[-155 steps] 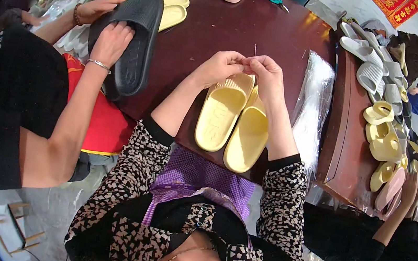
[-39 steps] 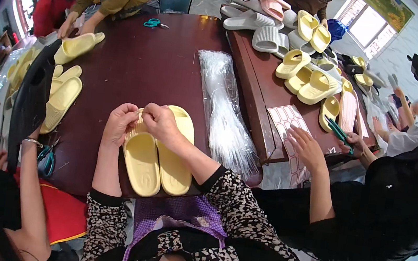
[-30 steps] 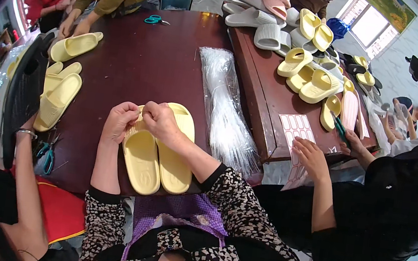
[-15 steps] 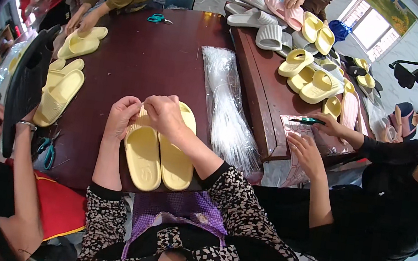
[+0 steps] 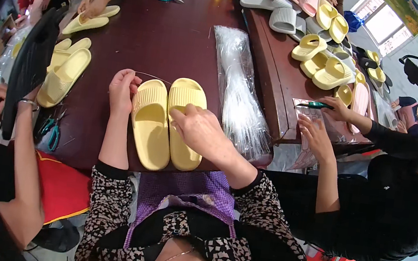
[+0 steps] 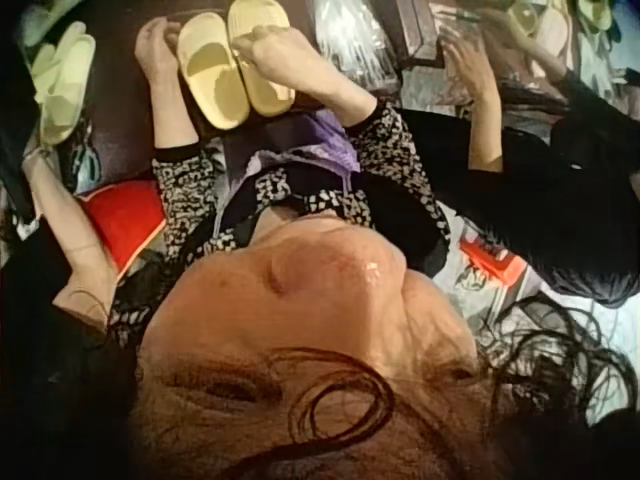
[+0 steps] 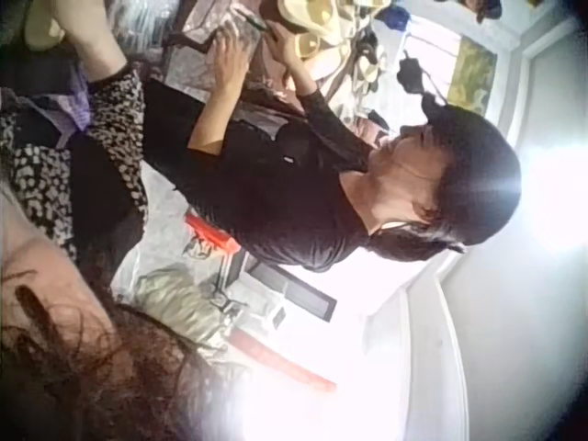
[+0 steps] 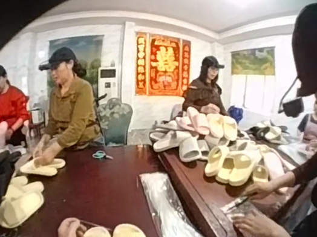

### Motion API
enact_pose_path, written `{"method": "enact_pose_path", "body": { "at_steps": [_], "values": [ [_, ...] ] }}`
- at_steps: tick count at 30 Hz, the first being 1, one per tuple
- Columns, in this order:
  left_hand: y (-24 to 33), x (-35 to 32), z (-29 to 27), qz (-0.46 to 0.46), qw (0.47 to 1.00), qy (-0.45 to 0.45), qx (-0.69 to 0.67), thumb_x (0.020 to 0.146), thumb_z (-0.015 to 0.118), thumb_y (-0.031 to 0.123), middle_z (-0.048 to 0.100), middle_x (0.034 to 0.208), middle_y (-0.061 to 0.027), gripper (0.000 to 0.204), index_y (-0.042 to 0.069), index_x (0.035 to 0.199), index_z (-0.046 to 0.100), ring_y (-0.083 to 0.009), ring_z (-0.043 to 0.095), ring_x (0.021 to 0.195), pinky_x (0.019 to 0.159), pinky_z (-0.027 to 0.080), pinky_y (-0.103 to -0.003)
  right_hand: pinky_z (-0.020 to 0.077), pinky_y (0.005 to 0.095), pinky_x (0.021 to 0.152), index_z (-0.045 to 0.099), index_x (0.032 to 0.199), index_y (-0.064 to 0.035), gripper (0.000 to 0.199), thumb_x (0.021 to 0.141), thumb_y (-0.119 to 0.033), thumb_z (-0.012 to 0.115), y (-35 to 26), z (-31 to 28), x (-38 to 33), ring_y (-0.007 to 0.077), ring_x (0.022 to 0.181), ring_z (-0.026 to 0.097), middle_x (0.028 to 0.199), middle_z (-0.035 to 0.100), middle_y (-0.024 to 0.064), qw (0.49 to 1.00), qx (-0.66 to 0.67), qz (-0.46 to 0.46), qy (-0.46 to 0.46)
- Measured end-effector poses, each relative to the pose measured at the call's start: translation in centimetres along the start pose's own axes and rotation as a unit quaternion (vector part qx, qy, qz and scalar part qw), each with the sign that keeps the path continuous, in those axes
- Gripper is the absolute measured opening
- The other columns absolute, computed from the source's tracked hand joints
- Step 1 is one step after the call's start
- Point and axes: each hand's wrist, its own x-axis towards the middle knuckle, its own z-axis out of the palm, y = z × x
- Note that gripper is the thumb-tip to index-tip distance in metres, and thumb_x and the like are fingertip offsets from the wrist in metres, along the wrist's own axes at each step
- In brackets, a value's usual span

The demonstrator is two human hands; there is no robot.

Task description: The person fastens pairs of slippers together by threading plastic tag fasteners through them by hand.

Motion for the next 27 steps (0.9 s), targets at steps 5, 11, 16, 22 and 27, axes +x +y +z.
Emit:
{"method": "enact_pose_path", "body": {
  "at_steps": [5,11,16,22,27],
  "values": [
    [-0.2,0.3,-0.1,0.003,1.000,0.012,0.004,0.086,0.058,0.010,0.060,0.068,-0.0010,0.005,0.006,0.087,0.061,-0.0016,0.044,0.050,0.047,0.035,-0.015,0.0505,0.0409,0.071,0.059,0.107,-0.0075,0.025,0.086,-0.019,0.055,0.3,2.6,0.2,0.0315,0.081,0.063,0.082,0.060,0.0159,1.000,-0.008,-0.017,0.007],
    [-0.1,0.5,-0.8,0.010,1.000,0.005,-0.023,0.086,0.059,0.010,0.060,0.066,-0.0007,0.005,0.006,0.085,0.061,-0.0019,0.045,0.051,0.048,0.036,-0.015,0.0503,0.0410,0.072,0.058,0.113,-0.0112,0.028,0.088,-0.022,0.052,-0.5,3.9,1.2,0.0317,0.082,0.063,0.086,0.061,0.0162,1.000,0.005,-0.015,0.007],
    [-0.1,0.6,-0.5,0.007,0.999,0.002,-0.032,0.086,0.059,0.010,0.060,0.067,-0.0010,0.005,0.006,0.084,0.061,-0.0025,0.046,0.052,0.048,0.037,-0.016,0.0502,0.0409,0.072,0.059,0.110,-0.0099,0.026,0.088,-0.023,0.050,0.3,6.3,2.4,0.0309,0.083,0.063,0.087,0.061,0.0173,0.996,-0.082,-0.017,-0.044],
    [-0.2,0.8,-1.3,0.022,0.998,-0.029,-0.051,0.087,0.058,0.013,0.061,0.075,-0.0032,0.009,0.006,0.091,0.061,-0.0069,0.050,0.058,0.053,0.041,-0.019,0.0508,0.0405,0.067,0.061,0.092,-0.0070,0.019,0.087,-0.022,0.050,0.6,6.6,3.6,0.0290,0.074,0.063,0.077,0.062,0.0140,0.998,-0.055,0.029,-0.008],
    [0.1,1.2,-1.8,0.024,0.996,0.015,-0.087,0.087,0.058,0.016,0.062,0.081,-0.0042,0.013,0.006,0.095,0.060,-0.0092,0.053,0.060,0.056,0.042,-0.021,0.0507,0.0409,0.060,0.061,0.082,-0.0074,0.018,0.087,-0.021,0.051,2.4,4.2,4.5,0.0288,0.065,0.062,0.071,0.063,0.0110,0.990,-0.140,0.027,0.016]
  ]
}}
